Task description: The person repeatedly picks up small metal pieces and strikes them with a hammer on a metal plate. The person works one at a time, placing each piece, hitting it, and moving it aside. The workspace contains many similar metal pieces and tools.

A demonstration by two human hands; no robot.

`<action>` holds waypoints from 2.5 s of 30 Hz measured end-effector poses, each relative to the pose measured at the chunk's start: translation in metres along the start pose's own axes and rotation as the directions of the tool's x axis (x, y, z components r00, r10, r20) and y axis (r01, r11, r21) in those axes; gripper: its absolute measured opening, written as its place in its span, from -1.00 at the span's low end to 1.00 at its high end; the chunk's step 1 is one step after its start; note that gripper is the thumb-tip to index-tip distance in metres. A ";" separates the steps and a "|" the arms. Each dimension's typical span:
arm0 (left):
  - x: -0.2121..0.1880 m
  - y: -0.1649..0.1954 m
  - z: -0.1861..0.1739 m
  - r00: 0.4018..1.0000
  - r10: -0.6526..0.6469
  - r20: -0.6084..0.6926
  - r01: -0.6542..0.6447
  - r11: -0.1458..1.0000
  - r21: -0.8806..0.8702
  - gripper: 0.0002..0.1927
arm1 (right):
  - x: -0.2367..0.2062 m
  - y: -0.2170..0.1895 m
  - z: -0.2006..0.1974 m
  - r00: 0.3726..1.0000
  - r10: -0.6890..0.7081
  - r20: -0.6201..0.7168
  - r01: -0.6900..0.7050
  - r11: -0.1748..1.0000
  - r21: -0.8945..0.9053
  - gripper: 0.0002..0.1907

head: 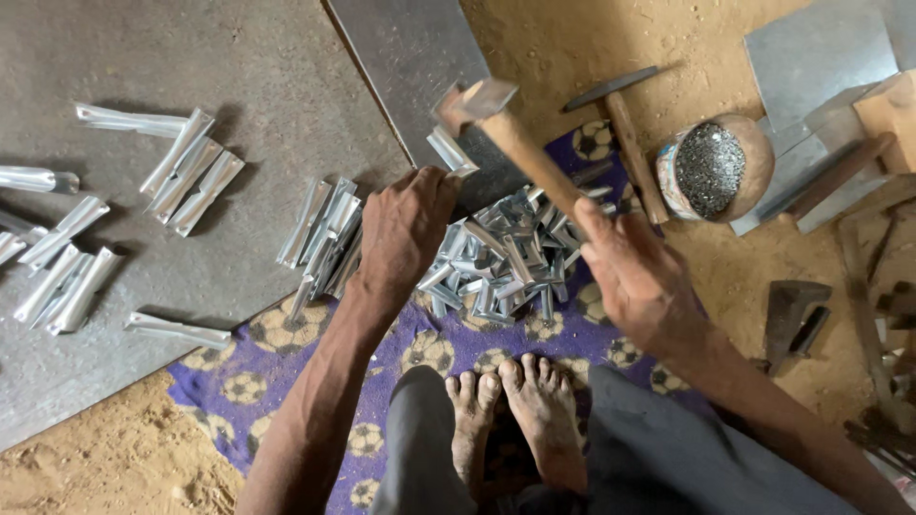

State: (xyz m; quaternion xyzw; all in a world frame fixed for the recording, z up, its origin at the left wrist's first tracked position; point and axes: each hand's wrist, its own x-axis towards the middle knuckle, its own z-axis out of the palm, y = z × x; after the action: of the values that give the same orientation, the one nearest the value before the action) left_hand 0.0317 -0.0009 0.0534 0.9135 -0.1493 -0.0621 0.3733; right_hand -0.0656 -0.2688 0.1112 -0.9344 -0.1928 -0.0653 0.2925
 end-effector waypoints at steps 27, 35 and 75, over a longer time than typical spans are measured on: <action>0.009 -0.050 0.006 0.954 -0.299 0.019 0.299 0.947 -0.117 -0.37 | -0.047 0.006 0.015 0.980 0.200 -0.012 -0.199 0.977 0.077 -0.54; 0.008 -0.047 0.000 0.986 -0.151 -0.074 0.151 0.988 0.001 -0.31 | -0.051 0.023 0.023 0.999 -0.031 0.011 0.032 0.993 -0.110 -0.42; -0.052 -0.082 -0.033 0.916 -0.296 -0.271 0.373 0.876 0.306 -0.67 | 0.004 -0.001 0.011 0.981 0.183 0.067 -0.185 0.982 0.029 -0.45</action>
State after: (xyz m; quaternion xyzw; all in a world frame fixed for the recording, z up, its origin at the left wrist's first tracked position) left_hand 0.0087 0.0929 0.0197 0.9785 0.0444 0.0009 0.2014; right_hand -0.0621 -0.2599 0.1038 -0.9446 -0.1157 -0.0049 0.3072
